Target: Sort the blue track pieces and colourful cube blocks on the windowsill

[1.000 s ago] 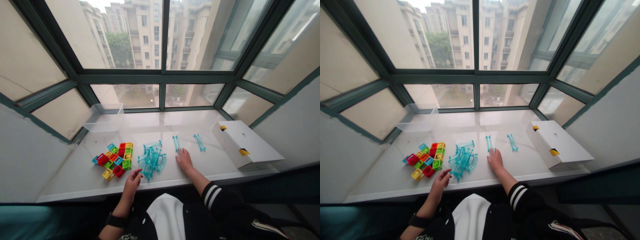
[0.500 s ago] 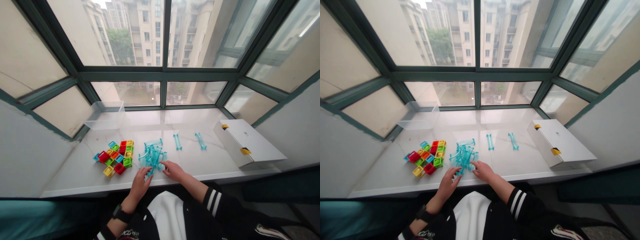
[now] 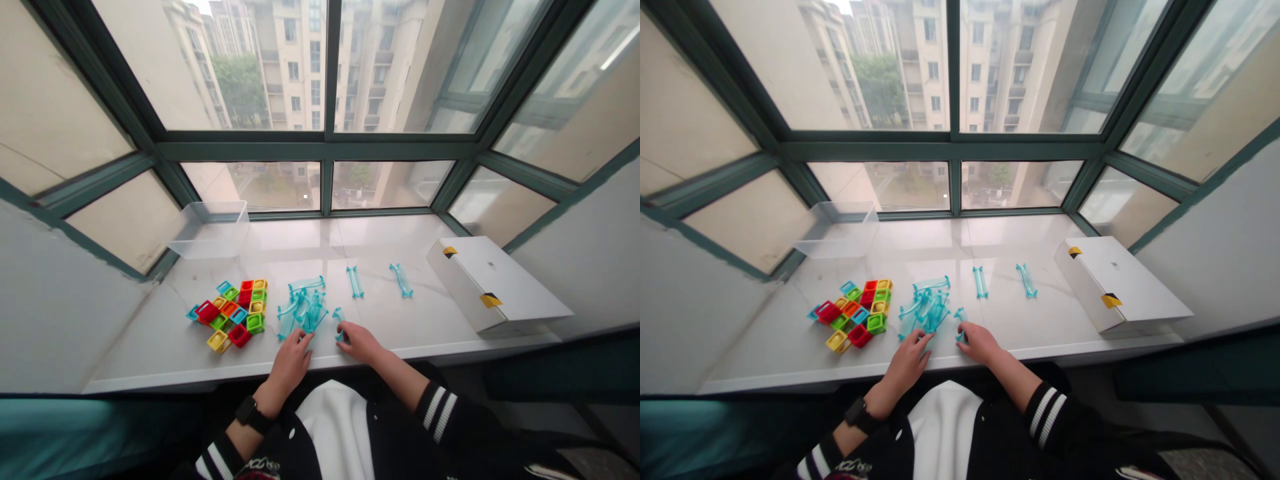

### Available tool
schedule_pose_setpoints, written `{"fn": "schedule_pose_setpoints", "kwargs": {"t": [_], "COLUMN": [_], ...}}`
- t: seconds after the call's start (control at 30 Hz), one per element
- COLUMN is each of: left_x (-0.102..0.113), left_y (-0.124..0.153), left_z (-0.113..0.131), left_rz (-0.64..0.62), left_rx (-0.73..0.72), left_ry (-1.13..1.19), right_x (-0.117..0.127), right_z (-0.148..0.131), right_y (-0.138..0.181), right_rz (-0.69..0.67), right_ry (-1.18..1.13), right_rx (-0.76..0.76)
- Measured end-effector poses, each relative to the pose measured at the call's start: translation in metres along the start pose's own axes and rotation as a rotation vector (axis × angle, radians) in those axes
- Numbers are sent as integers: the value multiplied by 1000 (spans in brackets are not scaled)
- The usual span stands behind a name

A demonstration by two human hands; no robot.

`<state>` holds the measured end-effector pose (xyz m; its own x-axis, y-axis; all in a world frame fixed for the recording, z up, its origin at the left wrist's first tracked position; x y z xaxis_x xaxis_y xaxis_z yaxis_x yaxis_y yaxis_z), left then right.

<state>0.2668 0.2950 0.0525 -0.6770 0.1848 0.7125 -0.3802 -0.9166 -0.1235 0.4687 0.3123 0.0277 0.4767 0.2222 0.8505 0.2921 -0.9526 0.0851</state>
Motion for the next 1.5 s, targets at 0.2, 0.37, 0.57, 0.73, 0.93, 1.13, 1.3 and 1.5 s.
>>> {"fn": "schedule_pose_setpoints", "kwargs": {"t": [0.2, 0.37, 0.57, 0.73, 0.93, 1.13, 1.3, 1.5], "left_x": [3, 5, 13, 21, -30, -86, -84, -87], "left_y": [1, 1, 4, 4, -9, -14, -23, -52], "left_z": [-2, 0, 7, 29, 37, 37, 60, 88], "left_rz": [33, 12, 18, 32, -138, -281, -300, -303], "left_rx": [6, -11, -16, -22, 136, 255, 97, -45], "left_ry": [-31, -44, -30, 105, 466, 613, 629, 624], "right_x": [11, 15, 24, 33, 27, 21, 36, 75], "right_z": [24, 27, 33, 50, 44, 41, 40, 55], "right_y": [21, 36, 51, 59, 59, 58, 60, 63], "right_rz": [50, 124, 248, 287, 211, 219, 335, 542], "right_ry": [-16, -24, -68, -113, -26, -38, -65, -133], "right_rx": [-21, 46, 60, -18, 29, 45, 61, -5]}}
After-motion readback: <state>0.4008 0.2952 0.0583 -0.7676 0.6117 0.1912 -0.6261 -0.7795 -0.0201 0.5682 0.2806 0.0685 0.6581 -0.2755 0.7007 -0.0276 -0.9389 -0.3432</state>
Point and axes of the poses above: each hand's wrist, its own y-axis away from the middle knuckle, its own x-axis out of the back of the hand, z = x × y, the point moved 10 cm from there along -y, towards the middle knuckle, and after that the axes turned 7 degrees about y, right-handed, at the moved point
